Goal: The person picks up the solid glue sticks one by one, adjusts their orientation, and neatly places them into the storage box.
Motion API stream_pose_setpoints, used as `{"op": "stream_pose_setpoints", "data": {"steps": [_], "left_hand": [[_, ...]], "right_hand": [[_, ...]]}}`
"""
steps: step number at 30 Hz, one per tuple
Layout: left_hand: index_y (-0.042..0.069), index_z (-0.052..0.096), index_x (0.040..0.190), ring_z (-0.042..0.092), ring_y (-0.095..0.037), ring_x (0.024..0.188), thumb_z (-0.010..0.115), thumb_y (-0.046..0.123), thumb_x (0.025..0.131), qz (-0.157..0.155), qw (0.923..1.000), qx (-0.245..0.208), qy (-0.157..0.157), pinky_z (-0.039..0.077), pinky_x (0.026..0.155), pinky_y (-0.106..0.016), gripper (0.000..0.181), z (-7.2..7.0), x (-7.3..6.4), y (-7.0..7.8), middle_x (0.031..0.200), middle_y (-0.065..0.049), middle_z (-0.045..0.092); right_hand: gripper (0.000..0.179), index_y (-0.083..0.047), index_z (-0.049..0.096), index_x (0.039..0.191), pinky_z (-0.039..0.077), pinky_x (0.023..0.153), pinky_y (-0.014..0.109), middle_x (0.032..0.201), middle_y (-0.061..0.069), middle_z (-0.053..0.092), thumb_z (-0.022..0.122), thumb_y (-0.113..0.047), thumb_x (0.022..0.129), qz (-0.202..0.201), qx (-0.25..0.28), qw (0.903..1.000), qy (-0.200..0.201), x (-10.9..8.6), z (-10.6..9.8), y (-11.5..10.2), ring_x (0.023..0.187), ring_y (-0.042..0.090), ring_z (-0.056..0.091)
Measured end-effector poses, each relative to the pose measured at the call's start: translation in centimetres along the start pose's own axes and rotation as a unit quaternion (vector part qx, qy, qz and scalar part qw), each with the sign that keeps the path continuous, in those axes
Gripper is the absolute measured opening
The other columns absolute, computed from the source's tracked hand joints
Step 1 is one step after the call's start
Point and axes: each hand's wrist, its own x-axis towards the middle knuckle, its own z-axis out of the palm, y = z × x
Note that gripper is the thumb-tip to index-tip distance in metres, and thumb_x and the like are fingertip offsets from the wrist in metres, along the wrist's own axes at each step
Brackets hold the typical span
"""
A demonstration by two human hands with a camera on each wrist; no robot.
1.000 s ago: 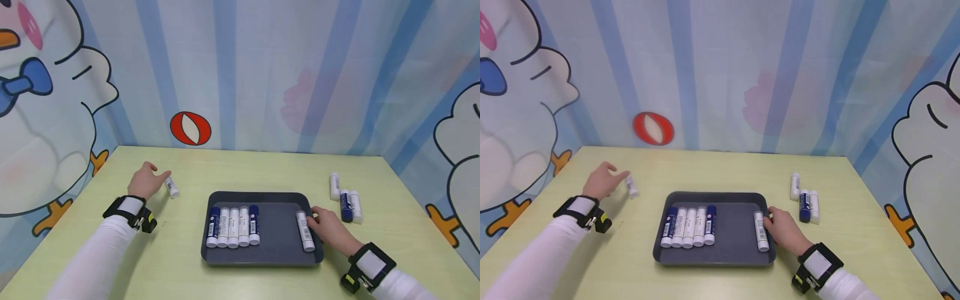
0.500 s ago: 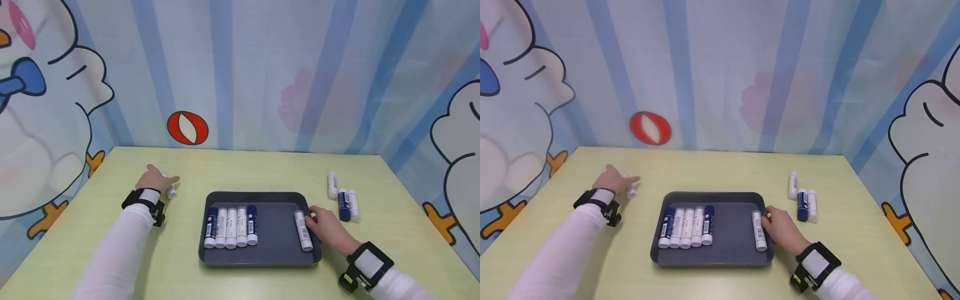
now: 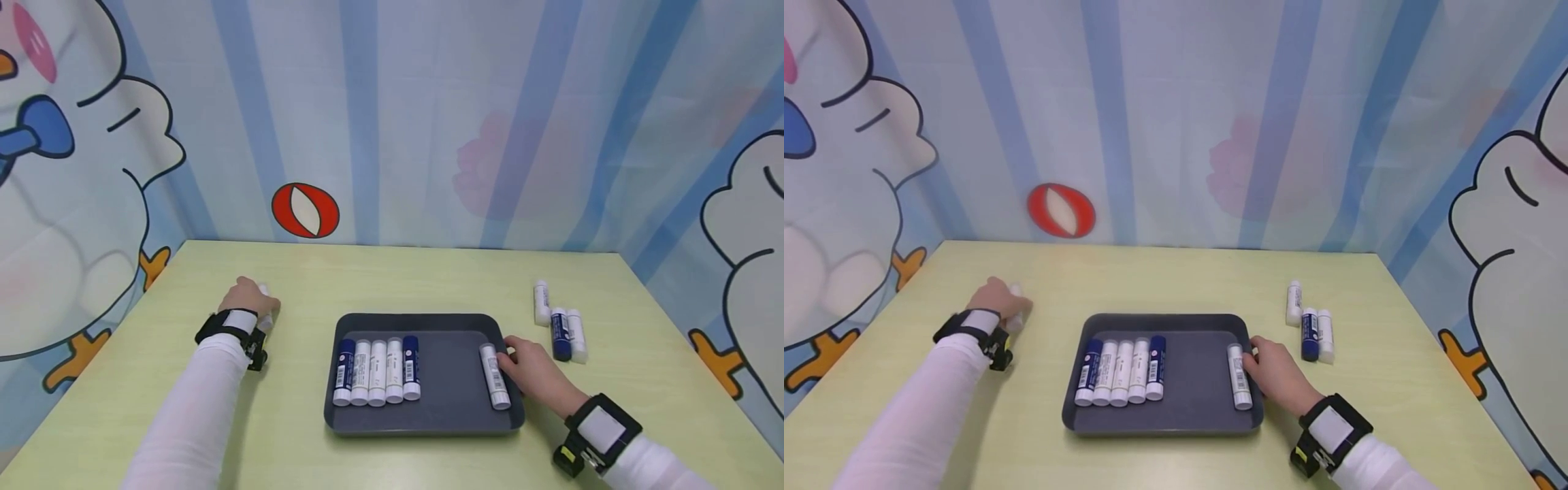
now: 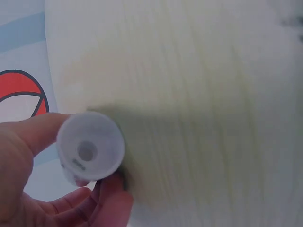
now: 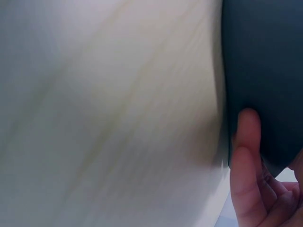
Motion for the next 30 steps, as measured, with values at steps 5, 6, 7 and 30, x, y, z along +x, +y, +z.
{"op": "stream_pose_setpoints", "data": {"steps": [5, 6, 7, 30], "left_hand": [[-0.016, 0.034, 0.109, 0.054, -0.038, 0.085, 0.058, 0.029, 0.077, 0.024, 0.9997, 0.001, -0.009, 0.045, 0.07, -0.043, 0.06, -0.4, -0.4, -0.1, 0.095, -0.032, 0.051], [-0.016, 0.036, 0.107, 0.053, -0.037, 0.083, 0.057, 0.028, 0.077, 0.029, 0.9995, -0.002, -0.01, 0.045, 0.069, -0.042, 0.057, -0.5, -0.4, -0.1, 0.093, -0.031, 0.052], [-0.015, 0.039, 0.105, 0.054, -0.035, 0.081, 0.057, 0.027, 0.077, 0.037, 0.9992, -0.004, -0.011, 0.045, 0.067, -0.04, 0.054, -0.6, -0.5, -0.1, 0.091, -0.029, 0.053], [0.0, 0.029, 0.13, 0.051, -0.031, 0.089, 0.061, 0.042, 0.082, 0.085, 0.9535, -0.284, -0.054, 0.05, 0.062, -0.034, 0.071, -2.9, -4.9, 3.7, 0.11, -0.02, 0.046]], "right_hand": [[0.032, 0.008, 0.049, 0.113, 0.043, 0.048, 0.029, 0.077, 0.008, 0.06, 0.049, -0.013, 0.088, 0.0, 0.0, 1.0, -0.002, 0.0, 0.0, 0.1, 0.057, 0.012, 0.051], [0.032, 0.008, 0.049, 0.113, 0.043, 0.048, 0.029, 0.077, 0.008, 0.06, 0.049, -0.012, 0.088, 0.0, -0.001, 1.0, -0.002, 0.0, 0.1, 0.1, 0.057, 0.013, 0.051], [0.032, 0.008, 0.049, 0.113, 0.043, 0.047, 0.029, 0.077, 0.008, 0.06, 0.049, -0.012, 0.088, 0.0, -0.001, 1.0, -0.002, 0.0, 0.1, 0.1, 0.057, 0.013, 0.051], [0.028, 0.005, 0.049, 0.111, 0.04, 0.044, 0.03, 0.066, 0.002, 0.051, 0.046, -0.014, 0.092, -0.008, -0.008, 0.9999, -0.002, -0.1, 0.1, 0.0, 0.051, 0.013, 0.047]]}}
